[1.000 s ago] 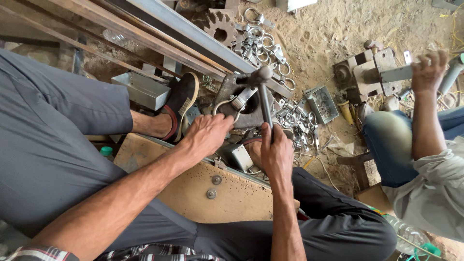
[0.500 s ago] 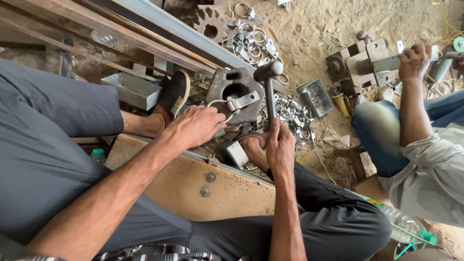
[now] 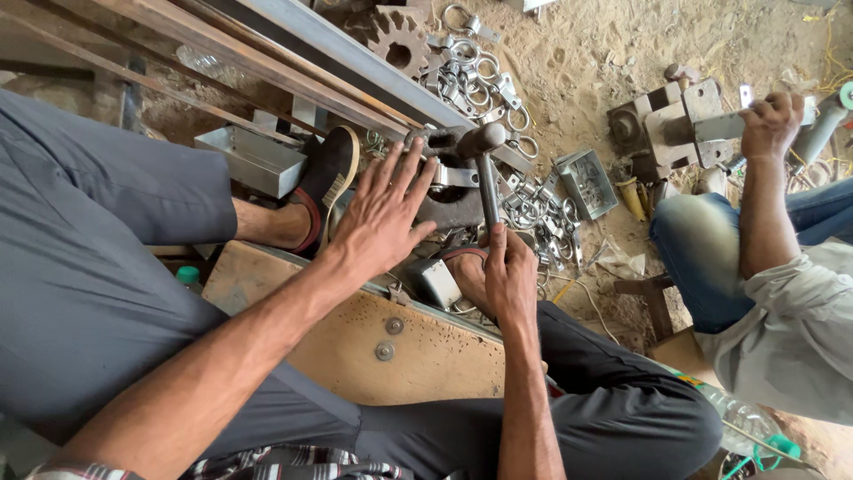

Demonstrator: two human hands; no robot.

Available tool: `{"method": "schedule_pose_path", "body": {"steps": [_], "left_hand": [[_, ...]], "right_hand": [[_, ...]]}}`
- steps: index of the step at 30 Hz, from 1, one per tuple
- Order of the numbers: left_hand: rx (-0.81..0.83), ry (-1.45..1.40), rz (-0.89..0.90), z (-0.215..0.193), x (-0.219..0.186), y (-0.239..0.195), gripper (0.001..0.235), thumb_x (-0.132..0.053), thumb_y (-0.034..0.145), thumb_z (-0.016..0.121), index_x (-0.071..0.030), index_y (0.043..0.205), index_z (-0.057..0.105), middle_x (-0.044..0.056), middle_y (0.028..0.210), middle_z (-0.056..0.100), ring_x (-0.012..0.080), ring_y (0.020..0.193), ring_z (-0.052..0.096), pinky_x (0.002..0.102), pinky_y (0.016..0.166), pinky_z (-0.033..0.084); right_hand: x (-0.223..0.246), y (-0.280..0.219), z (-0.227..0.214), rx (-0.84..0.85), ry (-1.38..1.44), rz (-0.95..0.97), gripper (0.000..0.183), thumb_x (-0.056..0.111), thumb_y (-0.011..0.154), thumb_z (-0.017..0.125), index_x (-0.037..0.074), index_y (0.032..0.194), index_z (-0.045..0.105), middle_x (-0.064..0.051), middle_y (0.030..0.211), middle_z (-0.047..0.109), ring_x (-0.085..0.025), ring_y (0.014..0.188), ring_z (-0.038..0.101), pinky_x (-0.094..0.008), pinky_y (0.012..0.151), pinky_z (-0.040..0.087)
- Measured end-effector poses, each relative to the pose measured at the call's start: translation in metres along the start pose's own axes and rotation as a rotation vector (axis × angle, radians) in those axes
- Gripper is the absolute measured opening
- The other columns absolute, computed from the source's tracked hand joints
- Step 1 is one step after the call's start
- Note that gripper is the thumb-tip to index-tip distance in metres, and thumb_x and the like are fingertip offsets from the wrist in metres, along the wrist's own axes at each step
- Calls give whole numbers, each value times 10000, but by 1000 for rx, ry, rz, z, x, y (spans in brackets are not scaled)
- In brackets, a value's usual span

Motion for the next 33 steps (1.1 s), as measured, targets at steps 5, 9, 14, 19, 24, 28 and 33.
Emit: {"method": "schedule_pose_path", "body": {"steps": [5, 9, 14, 19, 24, 28, 33], "left_hand": [[201, 33, -39, 22, 6, -11, 1051, -694, 890, 566, -129, 1625, 70, 181, 1683, -38, 377, 1546, 27, 613, 1217, 140], [327, -4, -94, 25, 8, -12, 1174, -736, 822, 640, -146, 1635, 33, 141, 1699, -71, 339, 1570, -8, 650, 1230, 109], [218, -30, -54, 14, 5, -13, 1224, -745, 759, 701, -155, 1643, 94, 136, 1716, -18, 337, 1574, 34, 668, 1222, 145], [250, 14, -14, 15, -3, -14, 1241, -776, 749, 707, -136, 1627, 107, 156, 1696, -2, 394, 1567, 7, 705, 1210, 138], [303, 18, -23, 23, -1, -12, 1284, -776, 724, 724, -138, 1630, 76, 172, 1694, -44, 412, 1543, -27, 736, 1181, 137], [293, -20, -16, 21, 0, -13, 1311, -758, 701, 770, -155, 1625, 61, 163, 1689, -51, 412, 1547, -33, 737, 1186, 152], [281, -52, -17, 16, -1, -14, 1328, -680, 684, 835, -166, 1633, 61, 153, 1699, -42, 410, 1556, -29, 732, 1172, 182]], "right_hand": [[14, -15, -11, -110, -49, -20, 513, 460, 1074, 449, 46, 930, 715, -28, 591, 573, -145, 452, 404, -349, 419, 326], [44, -39, -45, -283, -56, -194, 466, 422, 1112, 467, 25, 912, 608, -63, 593, 554, -152, 450, 451, -364, 443, 329], [26, -49, -32, -140, -73, 36, 364, 385, 1036, 471, 51, 1007, 612, -132, 606, 629, -273, 447, 595, -459, 402, 458], [14, -45, -12, -60, -284, 29, 364, 368, 1070, 495, 28, 1008, 608, -265, 730, 642, -487, 681, 642, -569, 580, 488], [17, -44, -19, -78, -275, -43, 397, 380, 1064, 503, 16, 943, 605, -247, 683, 613, -450, 625, 604, -559, 573, 447], [21, -44, -24, -107, -232, -84, 454, 405, 1076, 510, 21, 855, 606, -195, 596, 556, -347, 515, 523, -500, 532, 389], [27, -41, -32, -199, -86, -94, 420, 402, 1078, 478, 48, 890, 605, -147, 569, 540, -288, 432, 473, -458, 446, 352]]}}
Point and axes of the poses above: each hand's wrist, its own y-axis towards the middle knuckle, its own z-axis out of the palm, x = y × z, the point moved 9 cm from there along y, towards the middle knuckle
